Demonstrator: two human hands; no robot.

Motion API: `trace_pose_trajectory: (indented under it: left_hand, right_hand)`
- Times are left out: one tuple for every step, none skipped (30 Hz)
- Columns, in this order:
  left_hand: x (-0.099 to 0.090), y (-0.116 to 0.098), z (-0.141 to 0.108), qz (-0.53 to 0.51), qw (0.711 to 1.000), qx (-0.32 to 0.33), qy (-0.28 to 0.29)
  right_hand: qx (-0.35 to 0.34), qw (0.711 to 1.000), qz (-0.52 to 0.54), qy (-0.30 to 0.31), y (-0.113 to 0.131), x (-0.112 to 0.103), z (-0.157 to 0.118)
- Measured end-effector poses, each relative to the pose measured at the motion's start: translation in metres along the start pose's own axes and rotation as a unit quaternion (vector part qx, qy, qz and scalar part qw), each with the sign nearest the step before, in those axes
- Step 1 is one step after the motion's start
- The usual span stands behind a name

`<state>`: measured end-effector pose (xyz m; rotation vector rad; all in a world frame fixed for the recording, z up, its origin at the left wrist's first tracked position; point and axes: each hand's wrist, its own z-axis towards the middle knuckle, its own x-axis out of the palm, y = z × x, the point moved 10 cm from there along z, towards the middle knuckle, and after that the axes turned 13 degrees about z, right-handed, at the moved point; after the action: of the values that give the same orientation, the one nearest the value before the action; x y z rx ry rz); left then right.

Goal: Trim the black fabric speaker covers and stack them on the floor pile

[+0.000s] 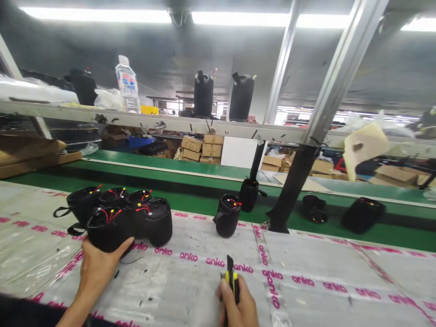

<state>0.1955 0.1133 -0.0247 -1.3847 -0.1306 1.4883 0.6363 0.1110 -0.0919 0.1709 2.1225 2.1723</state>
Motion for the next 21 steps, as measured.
trace_pose_trajectory:
  left_hand:
    - [0.0, 0.002, -0.002, 0.016, 1.0, 0.011, 0.019]
    - [-0.001, 0.003, -0.004, 0.024, 0.999, 0.026, 0.031]
    - [-0.004, 0.004, -0.008, 0.026, 0.998, 0.043, 0.03]
    - [-0.011, 0.004, -0.012, 0.024, 0.998, 0.059, 0.015]
    - [-0.02, 0.003, -0.016, 0.019, 0.997, 0.071, -0.011]
    - [-0.03, 0.003, -0.022, 0.011, 0.996, 0.081, -0.041]
    - [-0.041, 0.002, -0.028, 0.001, 0.994, 0.086, -0.071]
    - [-0.051, 0.001, -0.036, -0.009, 0.991, 0.091, -0.096]
    - [-0.061, -0.001, -0.044, -0.016, 0.988, 0.097, -0.117]
    - [-0.07, -0.005, -0.052, -0.021, 0.985, 0.106, -0.135]
    - [-0.079, -0.01, -0.062, -0.022, 0.981, 0.12, -0.151]
    - [-0.086, -0.016, -0.072, -0.02, 0.977, 0.138, -0.16]
    - [-0.09, -0.025, -0.083, -0.018, 0.973, 0.163, -0.163]
    - [-0.092, -0.035, -0.094, -0.017, 0.968, 0.194, -0.16]
    - [-0.092, -0.045, -0.104, -0.016, 0.962, 0.228, -0.153]
    - [-0.09, -0.056, -0.115, -0.018, 0.954, 0.264, -0.142]
    - [-0.087, -0.066, -0.125, -0.022, 0.944, 0.302, -0.131]
    - [-0.082, -0.077, -0.135, -0.028, 0.933, 0.339, -0.12]
    - [-0.076, -0.087, -0.144, -0.033, 0.921, 0.373, -0.108]
    - [-0.068, -0.097, -0.153, -0.038, 0.911, 0.4, -0.092]
    - [-0.059, -0.107, -0.16, -0.039, 0.904, 0.42, -0.071]
  right_hand:
    - [-0.031, 0.999, -0.037, -0.003, 0.02, -0.004, 0.009]
    - [-0.072, 0.994, -0.081, -0.007, 0.044, -0.007, 0.021]
    - [-0.133, 0.983, -0.129, -0.006, 0.073, -0.007, 0.033]
    - [-0.221, 0.96, -0.171, -0.009, 0.105, -0.005, 0.043]
    - [-0.305, 0.93, -0.204, -0.015, 0.135, -0.001, 0.052]
    - [-0.359, 0.9, -0.246, -0.008, 0.155, 0.008, 0.061]
    - [-0.379, 0.874, -0.303, 0.001, 0.167, 0.017, 0.073]
    - [-0.374, 0.852, -0.367, 0.004, 0.172, 0.025, 0.087]
    - [-0.358, 0.831, -0.426, 0.011, 0.173, 0.032, 0.1]
    - [-0.339, 0.814, -0.472, 0.014, 0.171, 0.037, 0.11]
    - [-0.324, 0.802, -0.502, 0.016, 0.168, 0.039, 0.117]
    - [-0.318, 0.795, -0.517, 0.019, 0.166, 0.041, 0.12]
    - [-0.319, 0.791, -0.521, 0.021, 0.164, 0.041, 0.121]
    - [-0.327, 0.789, -0.521, 0.02, 0.163, 0.04, 0.12]
    - [-0.338, 0.783, -0.521, 0.015, 0.161, 0.038, 0.117]
    - [-0.353, 0.777, -0.521, 0.008, 0.16, 0.036, 0.113]
    - [-0.374, 0.769, -0.519, -0.001, 0.16, 0.034, 0.108]
    - [-0.397, 0.76, -0.514, -0.007, 0.161, 0.032, 0.101]
    - [-0.42, 0.752, -0.508, -0.011, 0.162, 0.032, 0.094]
    - [-0.443, 0.745, -0.499, -0.012, 0.163, 0.032, 0.086]
    - [-0.463, 0.74, -0.488, -0.01, 0.165, 0.033, 0.077]
